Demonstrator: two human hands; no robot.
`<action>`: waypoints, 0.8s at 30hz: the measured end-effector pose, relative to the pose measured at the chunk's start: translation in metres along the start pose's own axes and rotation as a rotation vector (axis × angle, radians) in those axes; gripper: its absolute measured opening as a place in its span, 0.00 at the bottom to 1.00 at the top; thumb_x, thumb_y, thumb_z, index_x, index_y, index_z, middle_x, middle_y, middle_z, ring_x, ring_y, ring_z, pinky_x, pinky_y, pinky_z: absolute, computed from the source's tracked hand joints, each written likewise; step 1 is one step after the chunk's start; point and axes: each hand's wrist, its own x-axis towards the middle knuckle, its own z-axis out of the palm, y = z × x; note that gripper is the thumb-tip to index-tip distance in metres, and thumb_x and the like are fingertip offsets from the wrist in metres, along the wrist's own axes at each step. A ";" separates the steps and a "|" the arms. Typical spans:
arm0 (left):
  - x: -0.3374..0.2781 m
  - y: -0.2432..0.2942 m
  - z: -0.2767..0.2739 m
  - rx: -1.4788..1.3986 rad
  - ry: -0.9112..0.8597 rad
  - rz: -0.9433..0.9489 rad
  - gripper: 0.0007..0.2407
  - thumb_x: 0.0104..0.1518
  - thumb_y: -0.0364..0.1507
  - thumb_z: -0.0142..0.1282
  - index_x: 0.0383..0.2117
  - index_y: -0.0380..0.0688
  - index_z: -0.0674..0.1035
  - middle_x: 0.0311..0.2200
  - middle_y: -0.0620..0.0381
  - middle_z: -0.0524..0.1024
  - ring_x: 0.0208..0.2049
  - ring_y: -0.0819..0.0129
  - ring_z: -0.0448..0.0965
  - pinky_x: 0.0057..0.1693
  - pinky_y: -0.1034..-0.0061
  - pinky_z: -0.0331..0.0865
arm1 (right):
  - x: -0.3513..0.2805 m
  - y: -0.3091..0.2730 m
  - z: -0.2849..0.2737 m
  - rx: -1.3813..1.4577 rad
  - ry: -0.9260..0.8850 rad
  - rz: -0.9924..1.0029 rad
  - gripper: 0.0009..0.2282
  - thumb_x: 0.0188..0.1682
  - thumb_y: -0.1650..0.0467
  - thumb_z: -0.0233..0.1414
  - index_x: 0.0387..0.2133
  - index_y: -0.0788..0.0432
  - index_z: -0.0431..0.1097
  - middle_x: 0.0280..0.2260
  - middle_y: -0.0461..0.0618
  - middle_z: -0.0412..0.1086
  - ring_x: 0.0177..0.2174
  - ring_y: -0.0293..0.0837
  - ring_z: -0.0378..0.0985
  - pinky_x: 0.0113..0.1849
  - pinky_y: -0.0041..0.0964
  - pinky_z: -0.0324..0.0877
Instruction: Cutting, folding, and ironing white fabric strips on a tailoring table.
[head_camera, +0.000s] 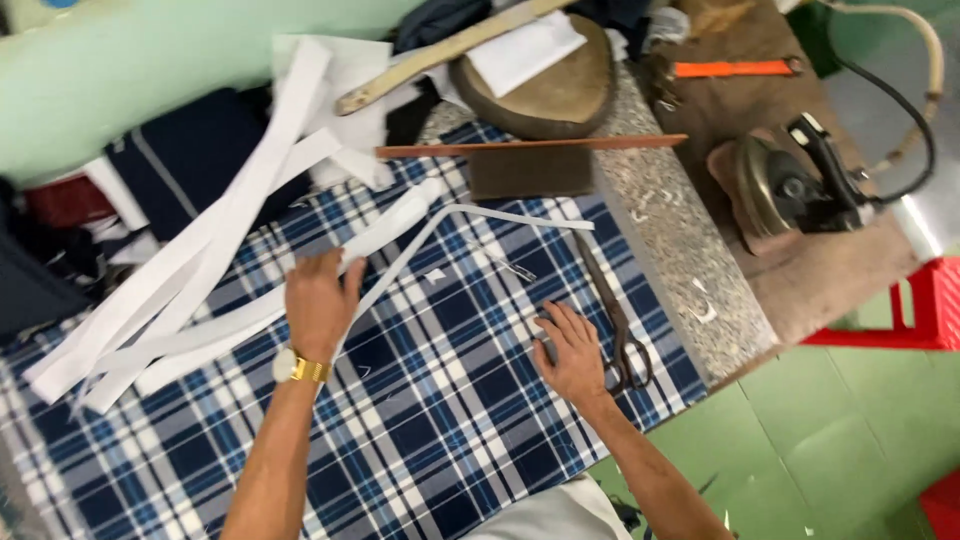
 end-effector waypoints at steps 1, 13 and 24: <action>-0.012 0.011 0.013 -0.041 -0.034 -0.032 0.19 0.65 0.47 0.53 0.41 0.42 0.82 0.32 0.48 0.81 0.36 0.53 0.81 0.44 0.61 0.70 | -0.002 -0.001 0.001 0.016 0.002 -0.015 0.13 0.48 0.66 0.56 0.47 0.51 0.75 0.59 0.50 0.69 0.59 0.50 0.69 0.55 0.48 0.64; -0.032 0.040 0.012 -0.413 -0.402 -0.390 0.12 0.64 0.31 0.55 0.47 0.37 0.81 0.36 0.42 0.82 0.39 0.48 0.84 0.46 0.62 0.77 | 0.081 -0.068 0.060 0.207 0.082 -0.074 0.15 0.48 0.69 0.59 0.50 0.52 0.73 0.50 0.50 0.70 0.50 0.50 0.73 0.48 0.46 0.67; -0.040 -0.002 -0.118 -0.624 -0.781 -0.642 0.10 0.64 0.37 0.49 0.36 0.48 0.81 0.23 0.59 0.77 0.21 0.69 0.71 0.33 0.71 0.63 | 0.003 -0.229 0.017 0.983 -1.154 -0.410 0.15 0.51 0.61 0.51 0.46 0.53 0.76 0.51 0.51 0.75 0.50 0.50 0.78 0.53 0.50 0.70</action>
